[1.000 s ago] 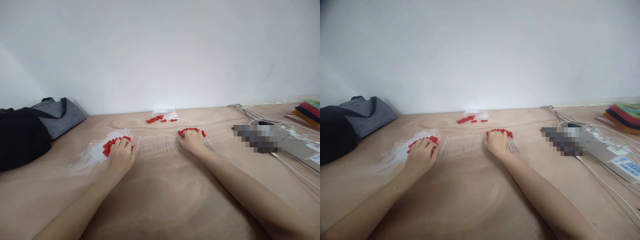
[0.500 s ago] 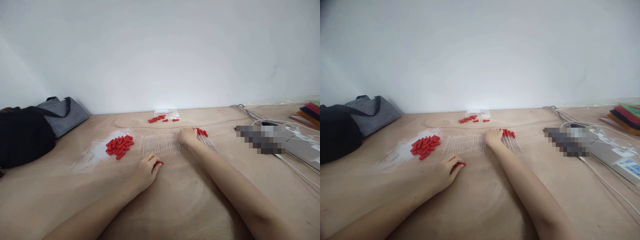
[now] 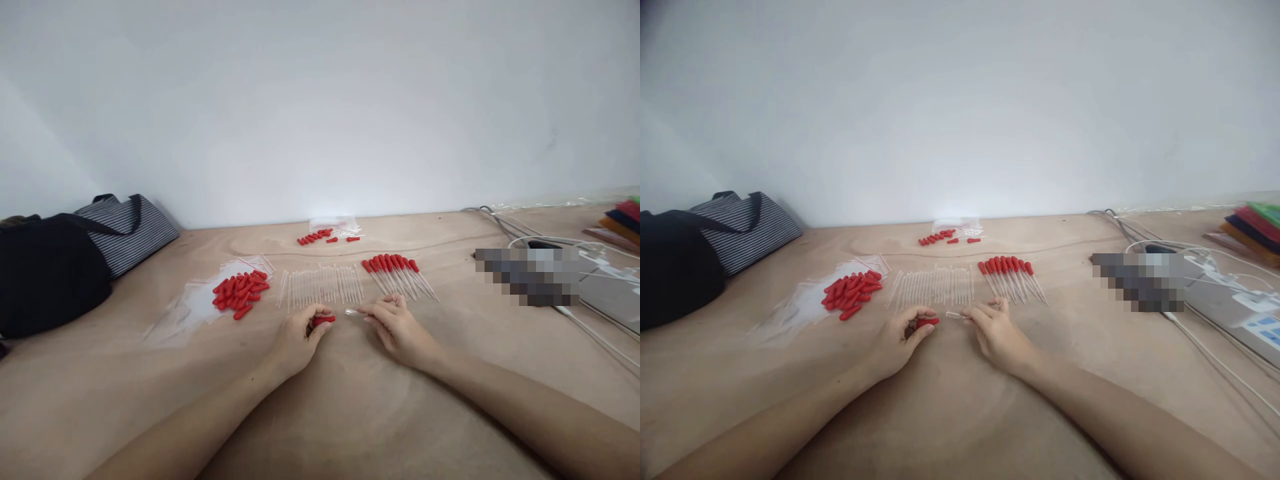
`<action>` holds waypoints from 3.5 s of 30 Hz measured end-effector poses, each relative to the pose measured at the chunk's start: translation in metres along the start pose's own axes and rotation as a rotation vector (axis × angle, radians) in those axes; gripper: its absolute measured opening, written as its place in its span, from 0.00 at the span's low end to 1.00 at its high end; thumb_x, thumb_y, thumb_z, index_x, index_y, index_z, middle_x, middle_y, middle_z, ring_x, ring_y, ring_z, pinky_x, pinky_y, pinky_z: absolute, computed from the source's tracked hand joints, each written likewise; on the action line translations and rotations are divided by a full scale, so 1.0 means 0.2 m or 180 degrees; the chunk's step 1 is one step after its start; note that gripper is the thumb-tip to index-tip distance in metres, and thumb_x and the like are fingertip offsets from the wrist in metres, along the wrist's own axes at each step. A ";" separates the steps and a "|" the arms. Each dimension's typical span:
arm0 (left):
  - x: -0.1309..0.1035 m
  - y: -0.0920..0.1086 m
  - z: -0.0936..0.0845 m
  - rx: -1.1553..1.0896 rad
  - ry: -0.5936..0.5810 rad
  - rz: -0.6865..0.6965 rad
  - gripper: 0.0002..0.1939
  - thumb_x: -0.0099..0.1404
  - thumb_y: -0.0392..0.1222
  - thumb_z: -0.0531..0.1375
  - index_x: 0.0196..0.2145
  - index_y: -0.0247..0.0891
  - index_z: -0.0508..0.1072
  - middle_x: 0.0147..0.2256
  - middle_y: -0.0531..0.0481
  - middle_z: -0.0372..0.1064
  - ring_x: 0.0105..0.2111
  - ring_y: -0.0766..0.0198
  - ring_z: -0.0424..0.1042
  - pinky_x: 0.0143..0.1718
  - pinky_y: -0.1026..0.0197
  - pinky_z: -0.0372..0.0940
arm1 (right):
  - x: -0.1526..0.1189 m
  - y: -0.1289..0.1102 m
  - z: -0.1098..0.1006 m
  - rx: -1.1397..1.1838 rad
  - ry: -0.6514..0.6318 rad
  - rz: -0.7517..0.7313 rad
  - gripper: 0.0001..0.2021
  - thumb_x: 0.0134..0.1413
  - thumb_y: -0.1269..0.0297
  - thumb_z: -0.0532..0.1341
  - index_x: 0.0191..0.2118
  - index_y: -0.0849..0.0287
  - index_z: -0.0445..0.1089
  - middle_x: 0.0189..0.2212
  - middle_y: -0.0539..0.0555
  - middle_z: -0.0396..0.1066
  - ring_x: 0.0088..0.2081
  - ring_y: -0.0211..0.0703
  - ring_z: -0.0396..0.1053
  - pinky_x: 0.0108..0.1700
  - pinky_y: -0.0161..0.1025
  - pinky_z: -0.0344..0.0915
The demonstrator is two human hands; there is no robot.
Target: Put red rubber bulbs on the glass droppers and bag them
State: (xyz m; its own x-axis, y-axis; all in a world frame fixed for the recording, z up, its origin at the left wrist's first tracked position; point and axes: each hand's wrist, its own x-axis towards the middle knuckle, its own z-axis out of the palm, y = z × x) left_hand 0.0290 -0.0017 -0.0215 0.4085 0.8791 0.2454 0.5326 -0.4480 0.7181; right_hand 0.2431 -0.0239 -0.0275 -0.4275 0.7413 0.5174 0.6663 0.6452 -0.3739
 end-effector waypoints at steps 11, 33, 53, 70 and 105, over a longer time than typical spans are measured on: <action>0.01 0.00 0.00 -0.0269 -0.0005 -0.0108 0.09 0.59 0.40 0.54 0.37 0.38 0.71 0.32 0.50 0.72 0.29 0.64 0.70 0.32 0.62 0.64 | 0.04 -0.04 0.05 0.0239 0.0074 0.0054 0.11 0.56 0.73 0.50 0.41 0.59 0.66 0.32 0.53 0.70 0.33 0.38 0.65 0.43 0.42 0.51; -0.02 -0.04 0.05 -0.1082 0.0089 -0.0291 0.11 0.54 0.39 0.60 0.37 0.36 0.72 0.31 0.49 0.74 0.31 0.63 0.73 0.33 0.62 0.68 | 0.02 -0.04 0.04 0.0159 0.0206 -0.0549 0.13 0.51 0.76 0.52 0.40 0.58 0.69 0.25 0.50 0.67 0.27 0.35 0.59 0.37 0.40 0.48; -0.05 0.03 0.02 0.0069 0.0165 0.0633 0.13 0.56 0.40 0.59 0.41 0.39 0.71 0.33 0.49 0.74 0.31 0.63 0.73 0.36 0.62 0.68 | 0.02 -0.05 0.03 -0.0184 0.0319 -0.0953 0.17 0.51 0.77 0.48 0.45 0.59 0.66 0.24 0.50 0.66 0.26 0.36 0.59 0.36 0.41 0.48; -0.03 0.05 0.00 0.0398 0.0163 0.1073 0.04 0.57 0.40 0.58 0.29 0.42 0.74 0.23 0.55 0.72 0.24 0.66 0.68 0.37 0.59 0.55 | -0.01 -0.04 0.05 -0.0034 0.0367 -0.0876 0.18 0.49 0.79 0.49 0.44 0.58 0.65 0.27 0.50 0.68 0.28 0.36 0.60 0.37 0.42 0.48; 0.03 -0.05 -0.12 0.1525 0.1202 0.0296 0.11 0.56 0.42 0.58 0.38 0.41 0.69 0.39 0.47 0.68 0.41 0.53 0.64 0.42 0.51 0.53 | 0.01 0.47 -0.20 -0.1550 0.1030 0.2157 0.14 0.47 0.69 0.50 0.35 0.63 0.71 0.29 0.58 0.71 0.34 0.46 0.67 0.37 0.39 0.57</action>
State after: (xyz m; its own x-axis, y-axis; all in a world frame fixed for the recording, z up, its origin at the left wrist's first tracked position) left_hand 0.0072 0.0117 -0.0114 0.2253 0.7905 0.5695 0.8169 -0.4718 0.3318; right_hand 0.3306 0.0308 -0.0309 0.2963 0.7988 0.5235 0.9301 -0.1169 -0.3481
